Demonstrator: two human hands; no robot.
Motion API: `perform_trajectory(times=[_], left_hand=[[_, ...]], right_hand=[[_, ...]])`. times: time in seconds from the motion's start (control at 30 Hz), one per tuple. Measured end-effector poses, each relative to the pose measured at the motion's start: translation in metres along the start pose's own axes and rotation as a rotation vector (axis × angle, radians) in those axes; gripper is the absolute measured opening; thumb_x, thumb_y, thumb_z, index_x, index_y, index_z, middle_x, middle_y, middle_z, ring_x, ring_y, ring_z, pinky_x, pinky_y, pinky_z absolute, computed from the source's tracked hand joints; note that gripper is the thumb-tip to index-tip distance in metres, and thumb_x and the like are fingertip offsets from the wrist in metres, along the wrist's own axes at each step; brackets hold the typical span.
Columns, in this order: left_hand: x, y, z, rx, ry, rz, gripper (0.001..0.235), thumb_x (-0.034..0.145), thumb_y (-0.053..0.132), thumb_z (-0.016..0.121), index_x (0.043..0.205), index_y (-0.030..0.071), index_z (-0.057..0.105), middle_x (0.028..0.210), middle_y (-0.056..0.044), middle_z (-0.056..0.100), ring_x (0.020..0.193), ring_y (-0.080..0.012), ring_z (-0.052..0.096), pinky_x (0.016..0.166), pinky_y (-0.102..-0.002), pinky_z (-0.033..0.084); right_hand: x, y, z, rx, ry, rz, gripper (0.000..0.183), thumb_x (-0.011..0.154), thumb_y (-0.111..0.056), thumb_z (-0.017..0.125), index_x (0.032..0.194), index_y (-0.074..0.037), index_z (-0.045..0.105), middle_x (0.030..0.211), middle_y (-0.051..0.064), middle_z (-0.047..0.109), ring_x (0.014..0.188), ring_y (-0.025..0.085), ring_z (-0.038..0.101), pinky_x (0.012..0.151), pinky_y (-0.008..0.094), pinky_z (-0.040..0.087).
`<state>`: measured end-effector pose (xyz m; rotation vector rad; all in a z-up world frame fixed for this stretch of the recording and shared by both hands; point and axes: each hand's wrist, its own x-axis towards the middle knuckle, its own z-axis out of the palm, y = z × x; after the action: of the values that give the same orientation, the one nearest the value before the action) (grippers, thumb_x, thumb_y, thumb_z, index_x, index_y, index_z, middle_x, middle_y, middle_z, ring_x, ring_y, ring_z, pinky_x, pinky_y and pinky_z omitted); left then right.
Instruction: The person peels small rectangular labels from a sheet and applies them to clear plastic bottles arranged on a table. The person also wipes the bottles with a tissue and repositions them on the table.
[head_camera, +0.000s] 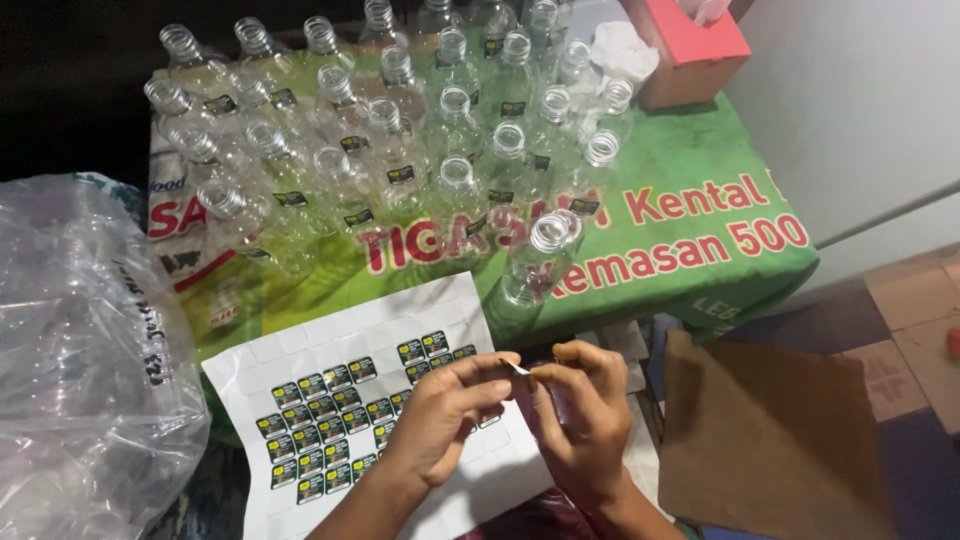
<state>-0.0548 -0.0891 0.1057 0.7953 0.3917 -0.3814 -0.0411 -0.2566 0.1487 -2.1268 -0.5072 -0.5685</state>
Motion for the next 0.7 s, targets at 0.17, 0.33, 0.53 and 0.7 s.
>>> perform_trajectory(times=[0.17, 0.33, 0.53, 0.7], left_hand=[[0.038, -0.005, -0.007, 0.017, 0.093, 0.06, 0.069, 0.075, -0.002, 0.075, 0.142, 0.002, 0.057, 0.112, -0.013, 0.072, 0.085, -0.02, 0.063, 0.067, -0.028, 0.041], [0.083, -0.012, 0.009, 0.813, 0.356, 0.752, 0.09, 0.072, 0.013, 0.089, 0.146, 0.0, 0.04, 0.133, -0.019, 0.056, 0.121, -0.0287, 0.058, 0.095, -0.039, 0.052], [0.12, -0.017, 0.033, 0.998, 0.486, 0.937, 0.109, 0.063, 0.024, 0.098, 0.147, 0.0, 0.033, 0.138, -0.025, 0.051, 0.129, -0.0408, 0.05, 0.109, -0.048, 0.041], [0.137, -0.027, 0.038, 0.983, 0.499, 1.045, 0.107, 0.064, 0.029, 0.097, 0.147, 0.0, 0.037, 0.138, -0.024, 0.051, 0.13, -0.0405, 0.05, 0.11, -0.047, 0.042]], right_hand=[[0.001, 0.009, -0.01, -0.051, 0.142, 0.024, 0.018, 0.083, 0.0, 0.075, 0.1, -0.004, 0.07, 0.113, 0.012, 0.062, 0.105, 0.025, 0.061, 0.091, 0.034, 0.05], [0.004, 0.024, -0.021, 0.047, 0.324, 0.109, 0.013, 0.095, 0.001, 0.068, 0.107, -0.001, 0.064, 0.125, 0.013, 0.057, 0.116, 0.024, 0.057, 0.105, 0.033, 0.046], [-0.002, 0.032, -0.026, 0.259, 0.355, 0.227, 0.012, 0.099, 0.0, 0.064, 0.111, -0.001, 0.062, 0.127, 0.01, 0.056, 0.112, 0.014, 0.056, 0.097, 0.026, 0.048], [-0.005, 0.043, -0.028, 0.237, 0.341, 0.208, 0.011, 0.101, 0.001, 0.064, 0.111, 0.0, 0.06, 0.128, 0.01, 0.056, 0.115, 0.014, 0.055, 0.101, 0.026, 0.047]])
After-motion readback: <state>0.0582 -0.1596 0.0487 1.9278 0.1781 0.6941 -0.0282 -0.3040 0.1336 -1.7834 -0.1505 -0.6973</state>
